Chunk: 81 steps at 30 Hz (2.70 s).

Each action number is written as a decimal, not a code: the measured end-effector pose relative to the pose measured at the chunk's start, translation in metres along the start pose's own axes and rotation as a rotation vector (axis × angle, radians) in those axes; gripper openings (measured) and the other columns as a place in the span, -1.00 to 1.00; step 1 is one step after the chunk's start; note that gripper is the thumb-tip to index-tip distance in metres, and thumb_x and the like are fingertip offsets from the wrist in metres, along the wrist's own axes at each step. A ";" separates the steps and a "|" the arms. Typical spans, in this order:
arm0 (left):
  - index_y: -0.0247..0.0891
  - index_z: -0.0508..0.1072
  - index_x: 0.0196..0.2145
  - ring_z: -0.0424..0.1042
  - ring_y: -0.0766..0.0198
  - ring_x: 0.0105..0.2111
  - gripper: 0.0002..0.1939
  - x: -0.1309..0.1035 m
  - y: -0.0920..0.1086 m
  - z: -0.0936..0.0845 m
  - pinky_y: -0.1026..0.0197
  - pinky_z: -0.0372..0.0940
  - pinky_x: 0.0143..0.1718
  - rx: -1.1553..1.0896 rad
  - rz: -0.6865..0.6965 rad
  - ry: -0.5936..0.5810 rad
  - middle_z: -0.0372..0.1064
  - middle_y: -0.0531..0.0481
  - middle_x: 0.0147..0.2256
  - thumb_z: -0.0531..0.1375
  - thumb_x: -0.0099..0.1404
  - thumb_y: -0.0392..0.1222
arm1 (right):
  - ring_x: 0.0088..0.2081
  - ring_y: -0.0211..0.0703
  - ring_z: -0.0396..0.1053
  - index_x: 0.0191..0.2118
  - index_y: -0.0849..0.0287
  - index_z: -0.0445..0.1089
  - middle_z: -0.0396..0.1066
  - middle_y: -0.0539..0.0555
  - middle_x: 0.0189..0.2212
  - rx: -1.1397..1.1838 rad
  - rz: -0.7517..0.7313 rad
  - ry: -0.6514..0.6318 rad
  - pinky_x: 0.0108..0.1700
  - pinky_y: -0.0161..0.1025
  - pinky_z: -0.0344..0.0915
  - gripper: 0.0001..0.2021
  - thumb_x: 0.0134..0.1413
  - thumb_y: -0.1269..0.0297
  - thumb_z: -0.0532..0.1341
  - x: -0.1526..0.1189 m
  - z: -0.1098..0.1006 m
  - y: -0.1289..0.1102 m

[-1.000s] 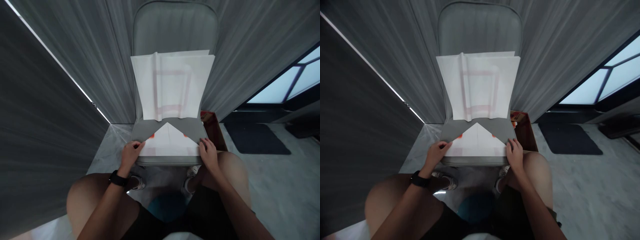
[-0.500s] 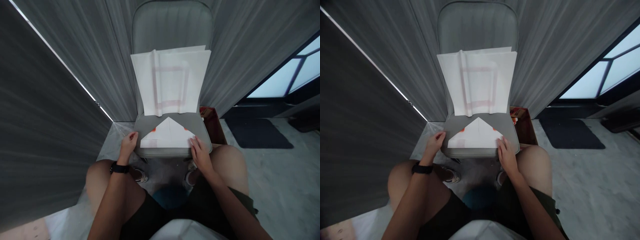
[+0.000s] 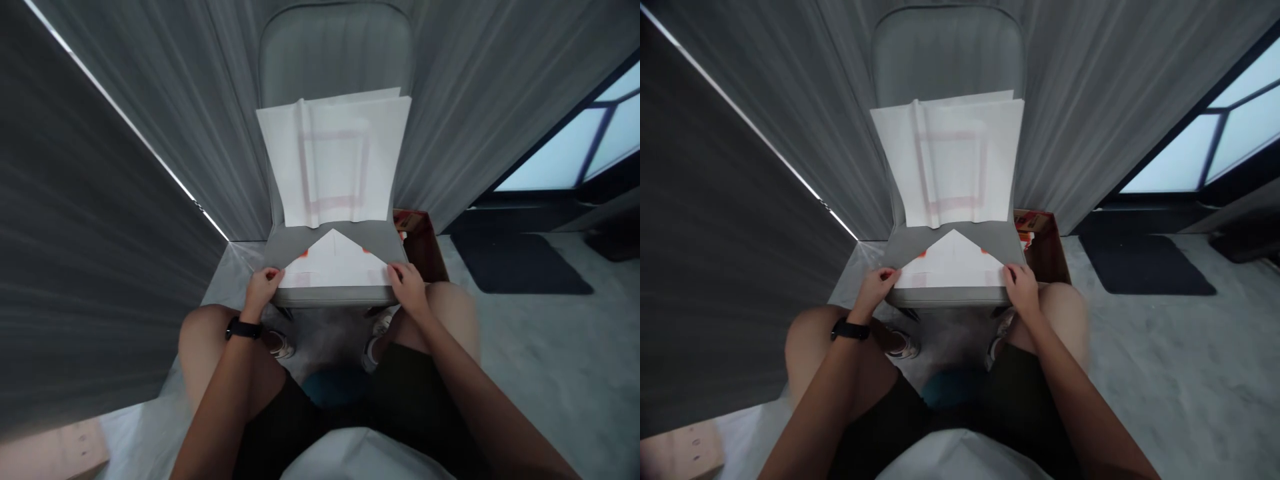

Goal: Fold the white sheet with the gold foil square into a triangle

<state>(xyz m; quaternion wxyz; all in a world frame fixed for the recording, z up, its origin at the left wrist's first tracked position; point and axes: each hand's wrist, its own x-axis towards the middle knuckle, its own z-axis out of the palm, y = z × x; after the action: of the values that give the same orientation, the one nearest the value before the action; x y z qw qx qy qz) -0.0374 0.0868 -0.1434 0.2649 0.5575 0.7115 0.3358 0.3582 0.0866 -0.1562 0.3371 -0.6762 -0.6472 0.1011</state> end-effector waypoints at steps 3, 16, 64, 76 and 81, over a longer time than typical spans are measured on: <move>-0.21 0.50 -0.39 0.52 0.12 -0.32 -0.74 0.002 0.010 0.004 0.16 0.37 -0.22 -0.003 0.016 0.024 0.56 -0.07 -0.37 0.22 0.24 0.05 | -0.17 0.00 0.47 -0.17 0.20 0.55 0.55 0.22 -0.20 0.040 0.090 -0.131 0.01 -0.06 0.39 -0.73 0.24 0.19 0.14 0.015 -0.007 -0.001; -0.31 0.39 0.15 0.47 0.06 0.10 -0.61 0.050 0.103 0.085 0.05 0.38 0.14 0.068 0.443 0.337 0.41 -0.30 0.13 0.09 0.40 -0.27 | -0.47 -0.28 0.32 -0.22 0.20 0.55 0.46 -0.02 -0.48 0.886 0.786 -0.272 -0.49 -0.37 0.16 -0.70 0.00 0.07 0.37 -0.097 -0.033 -0.021; -0.04 0.60 0.08 0.28 0.05 0.38 -0.71 -0.121 0.022 0.098 -0.43 -0.04 0.44 0.110 0.700 -0.041 0.46 -0.09 0.24 0.19 0.51 -0.29 | 0.19 0.06 0.35 0.01 -0.04 0.61 0.53 0.15 -0.01 0.176 -0.760 -0.279 0.32 0.23 0.32 -0.78 0.36 0.31 0.27 -0.058 0.015 -0.007; -0.07 0.67 -0.13 0.38 0.00 0.29 -0.77 -0.113 0.024 0.101 -0.49 -0.09 0.43 -0.032 0.559 -0.072 0.55 -0.08 0.14 0.20 0.53 -0.03 | 0.19 0.13 0.37 -0.31 -0.01 0.63 0.59 0.10 -0.12 0.211 -0.362 -0.174 0.42 0.38 -0.02 -0.83 0.29 0.14 0.32 -0.070 0.028 -0.019; -0.16 0.66 -0.25 0.31 -0.06 0.28 -0.71 -0.132 0.031 0.114 -0.33 0.11 0.38 -0.078 0.375 0.254 0.47 -0.18 0.15 0.24 0.48 0.05 | 0.18 0.15 0.37 -0.32 -0.02 0.62 0.60 0.10 -0.13 0.207 -0.317 -0.096 0.40 0.39 -0.01 -0.82 0.29 0.13 0.31 -0.079 0.030 -0.024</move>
<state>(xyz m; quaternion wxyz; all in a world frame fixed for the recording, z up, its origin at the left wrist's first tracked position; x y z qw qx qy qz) 0.0986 -0.0159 -0.1910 0.1276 0.6225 0.6095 0.4740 0.3107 0.0203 -0.1884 0.3851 -0.5220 -0.7471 0.1451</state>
